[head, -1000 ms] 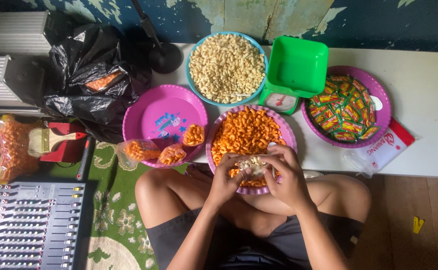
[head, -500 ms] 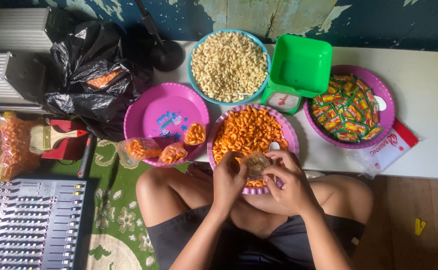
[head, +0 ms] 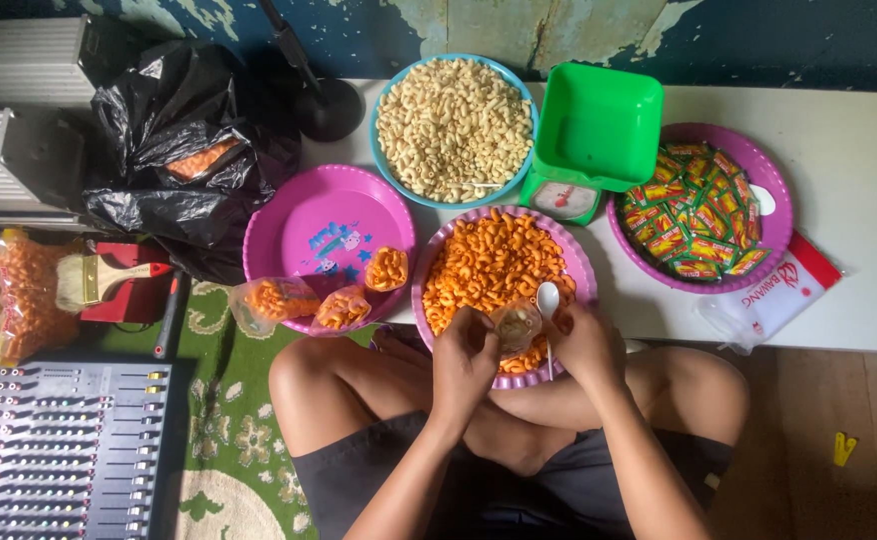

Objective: Packaging mixed snacks into small plastic bags using a spoon

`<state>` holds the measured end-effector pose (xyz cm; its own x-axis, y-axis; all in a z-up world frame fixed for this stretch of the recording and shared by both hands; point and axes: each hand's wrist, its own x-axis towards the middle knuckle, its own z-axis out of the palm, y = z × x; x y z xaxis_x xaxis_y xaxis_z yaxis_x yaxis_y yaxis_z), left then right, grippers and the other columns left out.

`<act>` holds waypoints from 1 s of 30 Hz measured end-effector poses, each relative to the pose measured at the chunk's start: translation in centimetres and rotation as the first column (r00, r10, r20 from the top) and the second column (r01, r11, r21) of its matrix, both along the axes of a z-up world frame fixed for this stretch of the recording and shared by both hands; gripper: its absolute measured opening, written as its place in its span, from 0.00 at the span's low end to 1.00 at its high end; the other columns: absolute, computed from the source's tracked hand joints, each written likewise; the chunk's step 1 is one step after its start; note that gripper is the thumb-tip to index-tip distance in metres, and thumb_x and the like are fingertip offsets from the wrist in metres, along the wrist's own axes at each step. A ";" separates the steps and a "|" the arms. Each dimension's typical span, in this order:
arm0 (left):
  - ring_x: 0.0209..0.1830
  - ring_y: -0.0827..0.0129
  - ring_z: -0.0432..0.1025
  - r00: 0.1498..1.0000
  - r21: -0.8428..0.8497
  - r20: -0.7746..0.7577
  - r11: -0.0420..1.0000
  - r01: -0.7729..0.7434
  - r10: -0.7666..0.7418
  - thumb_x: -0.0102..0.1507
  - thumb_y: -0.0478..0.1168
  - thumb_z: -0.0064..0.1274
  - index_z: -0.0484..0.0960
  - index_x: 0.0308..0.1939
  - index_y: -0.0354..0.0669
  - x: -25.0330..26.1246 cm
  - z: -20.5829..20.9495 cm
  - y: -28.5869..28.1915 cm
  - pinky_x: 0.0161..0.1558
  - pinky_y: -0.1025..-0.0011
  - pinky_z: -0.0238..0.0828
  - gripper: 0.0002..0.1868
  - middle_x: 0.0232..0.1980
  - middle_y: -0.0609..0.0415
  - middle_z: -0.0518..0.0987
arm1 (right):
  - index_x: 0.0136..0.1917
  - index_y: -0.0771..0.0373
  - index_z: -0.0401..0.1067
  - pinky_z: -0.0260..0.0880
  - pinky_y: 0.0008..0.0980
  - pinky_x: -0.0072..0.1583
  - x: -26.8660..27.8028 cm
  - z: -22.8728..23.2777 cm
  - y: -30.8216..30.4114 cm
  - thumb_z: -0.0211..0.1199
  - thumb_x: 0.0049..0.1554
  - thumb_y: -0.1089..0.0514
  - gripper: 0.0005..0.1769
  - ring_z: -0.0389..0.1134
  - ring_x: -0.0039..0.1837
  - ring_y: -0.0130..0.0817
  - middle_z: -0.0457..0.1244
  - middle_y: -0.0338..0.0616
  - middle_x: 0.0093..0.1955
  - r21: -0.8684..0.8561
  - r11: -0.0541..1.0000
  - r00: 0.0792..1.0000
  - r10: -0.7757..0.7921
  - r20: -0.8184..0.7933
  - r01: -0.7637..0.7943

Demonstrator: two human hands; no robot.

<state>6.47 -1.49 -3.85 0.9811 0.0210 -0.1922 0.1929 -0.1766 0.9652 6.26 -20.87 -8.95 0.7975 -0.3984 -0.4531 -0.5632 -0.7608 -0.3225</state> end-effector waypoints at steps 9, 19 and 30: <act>0.38 0.57 0.69 0.994 0.031 0.089 0.998 -0.061 0.058 0.52 0.33 0.55 0.80 0.30 0.40 0.7 1.1 0.1 0.45 0.63 0.68 0.03 0.33 0.50 0.66 | 0.47 0.53 0.83 0.76 0.56 0.55 1.0 1.6 0.6 0.68 0.52 0.49 0.12 0.76 0.55 0.54 0.74 0.47 0.47 -0.025 0.996 0.984 0.079 -0.163 -0.084; 0.35 0.51 0.74 0.988 0.029 0.142 0.998 -0.064 0.059 0.58 0.31 0.53 0.77 0.34 0.39 -0.3 1.2 0.0 0.35 0.64 0.68 0.02 0.37 0.44 0.70 | 0.52 0.58 0.73 0.72 0.64 0.56 0.2 3.2 0.3 0.60 0.61 0.49 0.12 0.72 0.56 0.63 0.72 0.56 0.49 0.014 1.000 0.948 -0.004 0.319 -0.001; 0.36 0.63 0.67 0.979 0.121 0.200 0.993 0.012 -0.037 0.64 0.33 0.47 0.71 0.37 0.41 -1.0 3.2 0.3 0.41 0.67 0.65 0.02 0.39 0.51 0.67 | 0.59 0.62 0.76 0.68 0.55 0.46 12.5 0.1 3.0 0.56 0.60 0.64 0.15 0.72 0.50 0.59 0.72 0.55 0.50 0.016 0.969 0.808 0.197 0.555 -0.247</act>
<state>5.48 -1.21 -0.61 0.9999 0.0073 0.0123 -0.0096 -0.2946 0.9556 18.79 -17.90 -8.89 0.9852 -0.1609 0.0597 -0.0947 -0.7996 -0.5931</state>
